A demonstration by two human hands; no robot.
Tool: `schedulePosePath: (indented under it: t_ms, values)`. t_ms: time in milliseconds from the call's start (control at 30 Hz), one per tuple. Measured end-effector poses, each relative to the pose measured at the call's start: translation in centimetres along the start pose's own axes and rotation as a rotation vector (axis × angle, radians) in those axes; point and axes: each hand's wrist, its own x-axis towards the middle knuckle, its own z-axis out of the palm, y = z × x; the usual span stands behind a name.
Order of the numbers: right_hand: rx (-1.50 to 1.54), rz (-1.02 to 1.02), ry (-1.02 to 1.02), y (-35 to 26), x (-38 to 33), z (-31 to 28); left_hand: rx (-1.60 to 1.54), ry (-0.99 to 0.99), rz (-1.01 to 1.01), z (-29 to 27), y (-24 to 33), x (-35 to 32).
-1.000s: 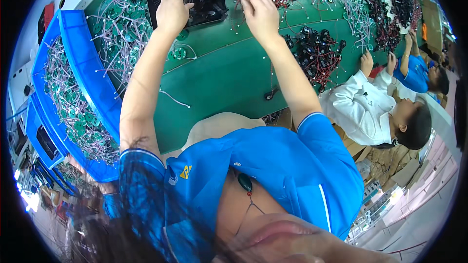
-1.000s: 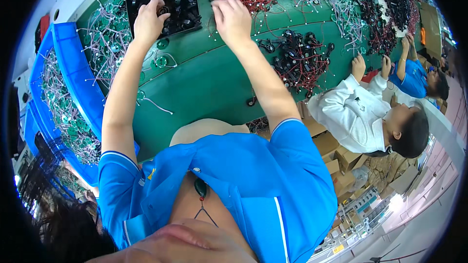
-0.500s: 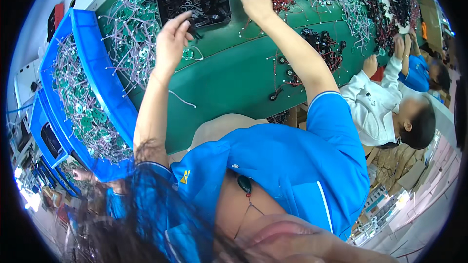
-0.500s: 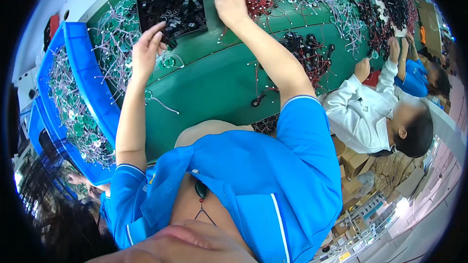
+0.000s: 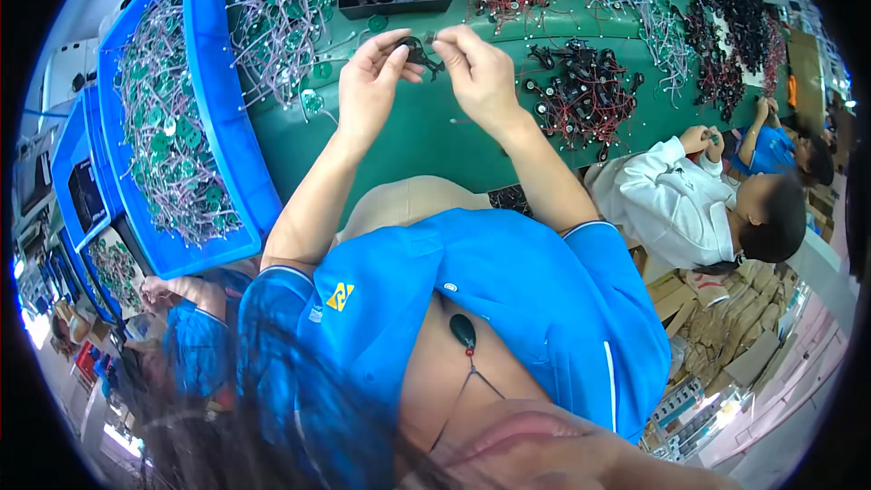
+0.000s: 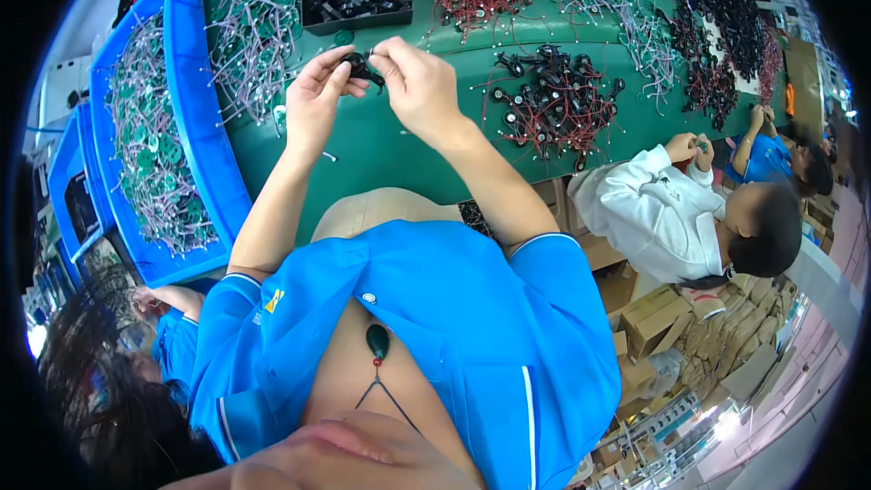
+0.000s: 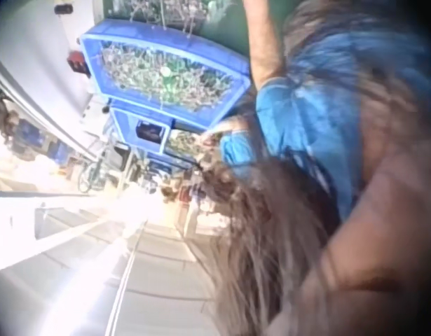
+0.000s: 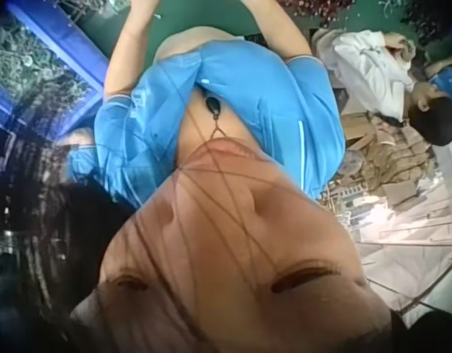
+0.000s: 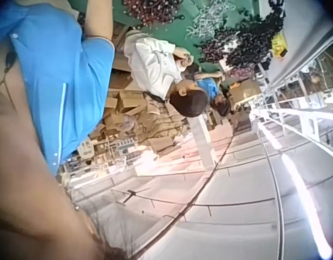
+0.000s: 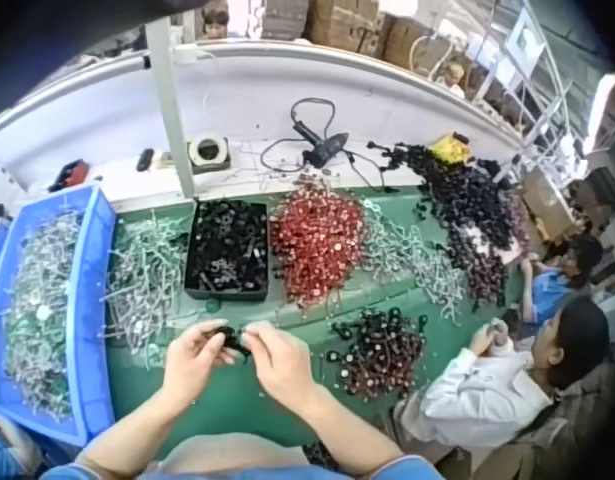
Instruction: The person is manually assembling small electronic components at a factory workbench.
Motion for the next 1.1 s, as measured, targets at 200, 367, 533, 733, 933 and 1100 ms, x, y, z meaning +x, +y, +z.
schedulePosePath:
  t_ms: [200,367,533,733,933,1100]
  values:
    - [-0.002,0.012,-0.116,-3.0,-3.8,0.1,0.007,-0.005,0.052,0.0,1.0,-3.6]
    - [-0.071,0.018,-0.123,-4.1,-5.4,-0.7,0.059,-0.045,0.128,0.5,1.2,-6.0]
    - [-0.138,-0.113,-0.105,-5.1,-7.0,-1.5,0.079,-0.123,0.146,0.1,1.7,-7.3]
    - [-0.281,-0.246,-0.093,-5.7,-8.3,-2.0,-0.023,-0.211,0.059,-0.2,1.8,-8.1]
    - [-0.125,0.024,-0.199,-6.8,-8.6,-2.9,-0.048,-0.18,0.054,-0.1,1.7,-8.9]
    - [-0.071,0.049,-0.173,-6.9,-8.7,-2.8,-0.046,-0.142,0.013,0.1,2.0,-9.3]
